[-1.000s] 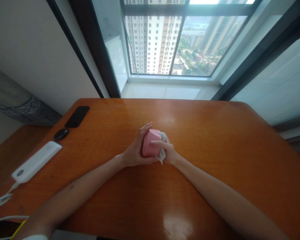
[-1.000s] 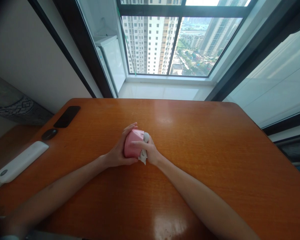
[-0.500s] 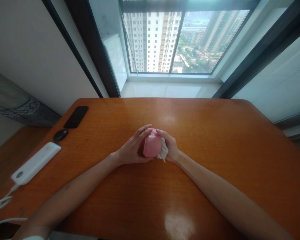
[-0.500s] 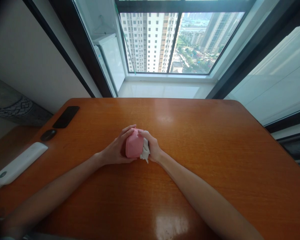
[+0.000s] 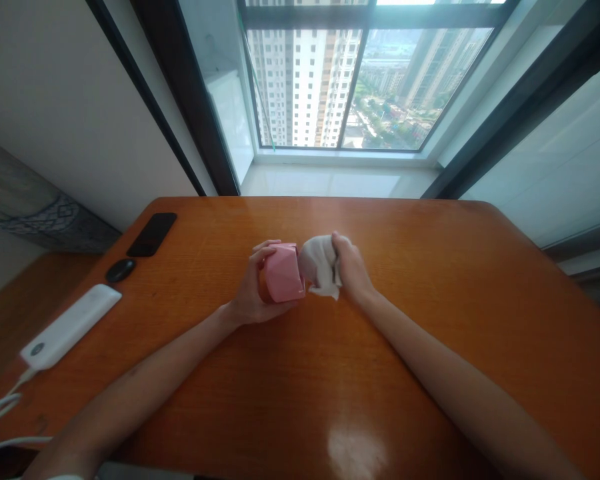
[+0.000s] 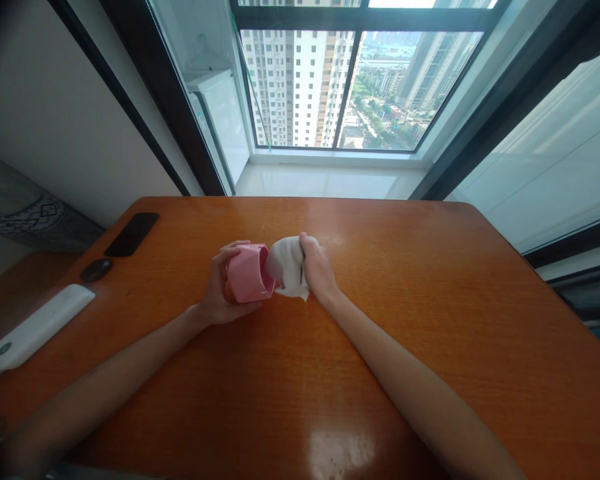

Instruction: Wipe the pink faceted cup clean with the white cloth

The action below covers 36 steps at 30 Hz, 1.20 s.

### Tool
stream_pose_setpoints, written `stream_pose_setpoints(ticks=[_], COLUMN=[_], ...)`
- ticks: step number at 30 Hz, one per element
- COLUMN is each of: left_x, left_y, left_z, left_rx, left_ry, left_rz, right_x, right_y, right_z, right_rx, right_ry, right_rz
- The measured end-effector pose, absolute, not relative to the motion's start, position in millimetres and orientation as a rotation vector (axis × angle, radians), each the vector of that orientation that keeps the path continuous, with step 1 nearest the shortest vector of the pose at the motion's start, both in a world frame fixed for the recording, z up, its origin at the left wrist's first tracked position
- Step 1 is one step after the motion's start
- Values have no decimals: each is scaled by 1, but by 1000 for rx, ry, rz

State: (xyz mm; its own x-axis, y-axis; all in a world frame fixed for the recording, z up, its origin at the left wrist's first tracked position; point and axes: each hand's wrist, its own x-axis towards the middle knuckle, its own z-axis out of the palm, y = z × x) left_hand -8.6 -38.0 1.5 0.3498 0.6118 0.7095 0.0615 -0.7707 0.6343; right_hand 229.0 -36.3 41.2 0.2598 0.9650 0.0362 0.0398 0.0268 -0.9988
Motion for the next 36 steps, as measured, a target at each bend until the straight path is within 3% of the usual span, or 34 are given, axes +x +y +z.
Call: stream_pose_setpoints(ticks=[4, 16, 21, 36], left_x=[-9, -4, -5, -4], left_y=[-38, -38, -34, -41], left_z=[0, -5, -5, -9], left_rx=[2163, 2270, 2269, 2285], left_ry=[681, 888, 738, 677], left_rz=[1432, 1470, 1388, 1149], right_x=[223, 187, 192, 184], right_y=[-44, -77, -78, -85], right_z=[37, 13, 13, 12], right_rx=[-1450, -1189, -1085, -1010], right_ry=[-725, -1149, -1177, -1215], right_rz=[716, 1036, 1194, 1199])
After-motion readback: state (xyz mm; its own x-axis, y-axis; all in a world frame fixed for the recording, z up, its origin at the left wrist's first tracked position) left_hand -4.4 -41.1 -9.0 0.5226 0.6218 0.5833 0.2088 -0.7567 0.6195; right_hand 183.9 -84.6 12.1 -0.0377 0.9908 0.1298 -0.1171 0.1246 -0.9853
